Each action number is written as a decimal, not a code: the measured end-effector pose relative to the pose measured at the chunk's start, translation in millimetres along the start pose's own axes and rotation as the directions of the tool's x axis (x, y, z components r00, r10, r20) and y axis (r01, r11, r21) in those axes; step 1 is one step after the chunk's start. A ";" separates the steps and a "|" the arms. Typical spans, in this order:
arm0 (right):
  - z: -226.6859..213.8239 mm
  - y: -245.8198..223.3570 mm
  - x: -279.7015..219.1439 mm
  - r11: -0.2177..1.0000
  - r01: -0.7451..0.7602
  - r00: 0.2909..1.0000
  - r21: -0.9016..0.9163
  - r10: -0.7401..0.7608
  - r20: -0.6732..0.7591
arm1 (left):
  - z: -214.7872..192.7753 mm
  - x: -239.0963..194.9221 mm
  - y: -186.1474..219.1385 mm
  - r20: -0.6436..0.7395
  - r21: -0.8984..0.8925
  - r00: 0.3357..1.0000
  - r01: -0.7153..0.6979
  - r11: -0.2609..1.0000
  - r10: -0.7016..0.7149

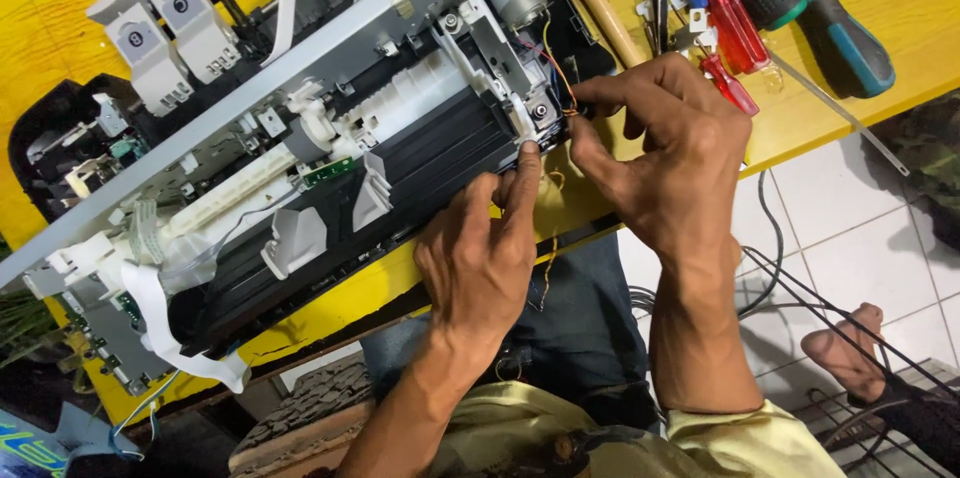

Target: The person works on the internal wiring of a disassembled electronic device placed on a yellow table. They connect and adjust several wires, including blue and white ones, using their hands to manipulate the components inside the device's chassis.

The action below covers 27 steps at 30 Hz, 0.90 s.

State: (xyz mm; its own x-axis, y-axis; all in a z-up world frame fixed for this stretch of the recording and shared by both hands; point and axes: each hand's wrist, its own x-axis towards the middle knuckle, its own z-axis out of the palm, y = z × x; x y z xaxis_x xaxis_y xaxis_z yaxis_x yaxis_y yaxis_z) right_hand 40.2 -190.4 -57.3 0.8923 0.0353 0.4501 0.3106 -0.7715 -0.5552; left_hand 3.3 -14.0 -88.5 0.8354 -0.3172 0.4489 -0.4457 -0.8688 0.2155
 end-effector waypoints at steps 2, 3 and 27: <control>-3.7 -3.5 3.7 0.999 0.023 0.999 -0.039 -0.021 0.038 | 1.2 -0.4 -2.0 -0.009 -0.008 1.000 0.001 1.000 -0.001; -5.9 -4.9 5.2 0.996 0.045 0.996 -0.078 -0.039 0.076 | 2.0 -0.9 -2.3 -0.018 -0.019 1.000 -0.002 1.000 0.001; 8.7 -33.7 -39.1 0.966 -0.259 0.966 0.015 0.259 -0.024 | -3.4 0.4 -7.2 0.026 -0.133 1.000 0.013 0.991 -0.010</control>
State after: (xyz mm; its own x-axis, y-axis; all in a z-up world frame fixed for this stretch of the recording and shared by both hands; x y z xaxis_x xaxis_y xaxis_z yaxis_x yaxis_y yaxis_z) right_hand -2.4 -160.3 -62.3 0.9340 -0.1812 0.3078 0.0742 -0.7446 -0.6634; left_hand 5.7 -6.5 -86.9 0.8476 -0.3184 0.4244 -0.4737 -0.8145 0.3350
